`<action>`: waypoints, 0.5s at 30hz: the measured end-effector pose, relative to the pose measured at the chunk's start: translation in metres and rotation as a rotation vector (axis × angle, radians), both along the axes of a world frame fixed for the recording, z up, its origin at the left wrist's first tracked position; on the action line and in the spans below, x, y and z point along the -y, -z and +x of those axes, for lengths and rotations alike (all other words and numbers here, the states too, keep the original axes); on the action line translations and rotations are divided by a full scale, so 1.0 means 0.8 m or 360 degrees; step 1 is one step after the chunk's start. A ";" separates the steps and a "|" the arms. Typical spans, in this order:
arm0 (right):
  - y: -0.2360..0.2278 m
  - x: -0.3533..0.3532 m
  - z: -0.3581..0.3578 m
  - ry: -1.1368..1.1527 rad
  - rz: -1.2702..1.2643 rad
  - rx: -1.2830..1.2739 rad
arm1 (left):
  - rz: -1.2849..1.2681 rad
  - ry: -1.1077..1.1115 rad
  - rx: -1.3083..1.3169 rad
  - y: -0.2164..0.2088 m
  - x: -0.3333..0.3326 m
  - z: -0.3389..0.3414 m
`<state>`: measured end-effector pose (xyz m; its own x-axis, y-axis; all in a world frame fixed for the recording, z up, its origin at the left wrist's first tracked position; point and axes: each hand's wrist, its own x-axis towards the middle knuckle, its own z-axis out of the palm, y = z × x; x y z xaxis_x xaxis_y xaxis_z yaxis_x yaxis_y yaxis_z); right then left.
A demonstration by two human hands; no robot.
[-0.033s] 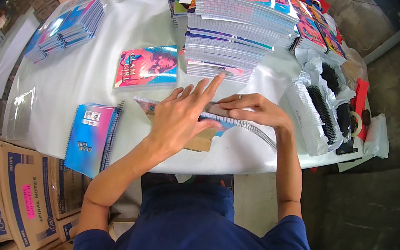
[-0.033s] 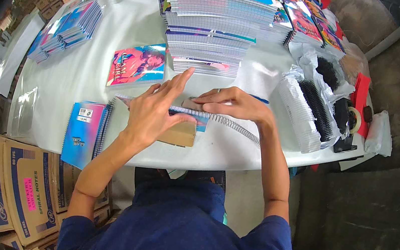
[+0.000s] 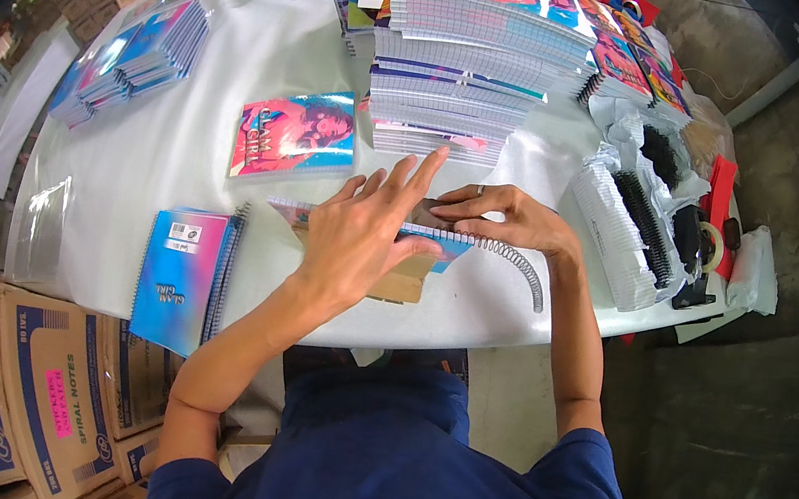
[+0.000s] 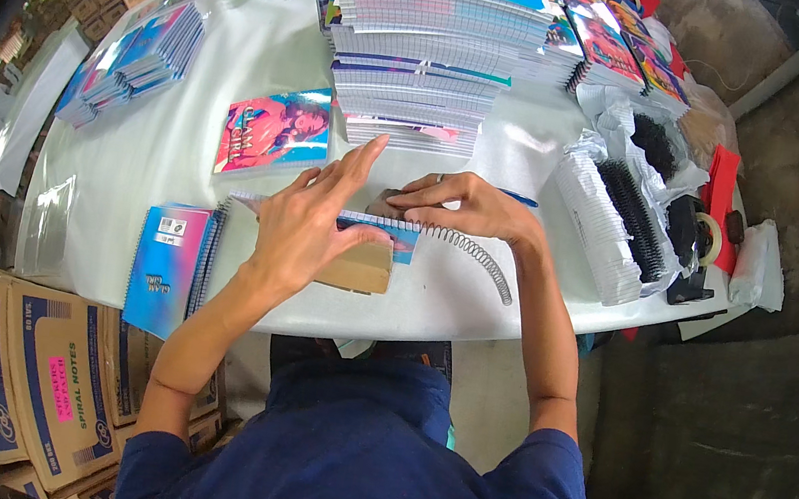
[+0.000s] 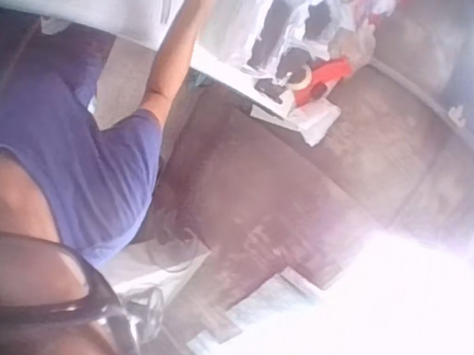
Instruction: The person aligns a stack of notebook pages and covers on a small wooden stand and manually threads a plastic spiral coil through the punched holes. They then use pliers to cut and crimp the excess coil at both ends before placing the finished notebook aside.
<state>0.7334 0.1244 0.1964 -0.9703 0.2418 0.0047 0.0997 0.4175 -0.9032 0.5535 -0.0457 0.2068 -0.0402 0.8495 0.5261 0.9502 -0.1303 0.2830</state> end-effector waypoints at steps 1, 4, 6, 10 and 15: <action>0.002 -0.006 0.011 -0.0002 -0.0299 -0.0159 | -0.0017 -0.0017 0.0024 -0.001 -0.001 0.000; 0.001 0.004 0.015 -0.0449 -0.1004 -0.0885 | 0.0069 -0.0040 -0.0020 0.002 0.003 -0.010; 0.003 0.005 0.004 -0.0159 -0.0502 -0.0521 | 0.0059 -0.0014 -0.0016 0.003 0.003 -0.010; 0.018 -0.001 -0.005 -0.0201 -0.0808 -0.0680 | 0.0048 -0.0024 0.0005 0.003 0.009 -0.015; 0.033 -0.008 -0.018 -0.0062 -0.0638 -0.0398 | -0.0013 -0.0047 -0.0007 -0.002 0.014 -0.021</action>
<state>0.7191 0.1308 0.1704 -0.9597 0.2354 0.1532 -0.1503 0.0303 -0.9882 0.5369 -0.0573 0.2083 -0.0629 0.8521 0.5197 0.9549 -0.1000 0.2795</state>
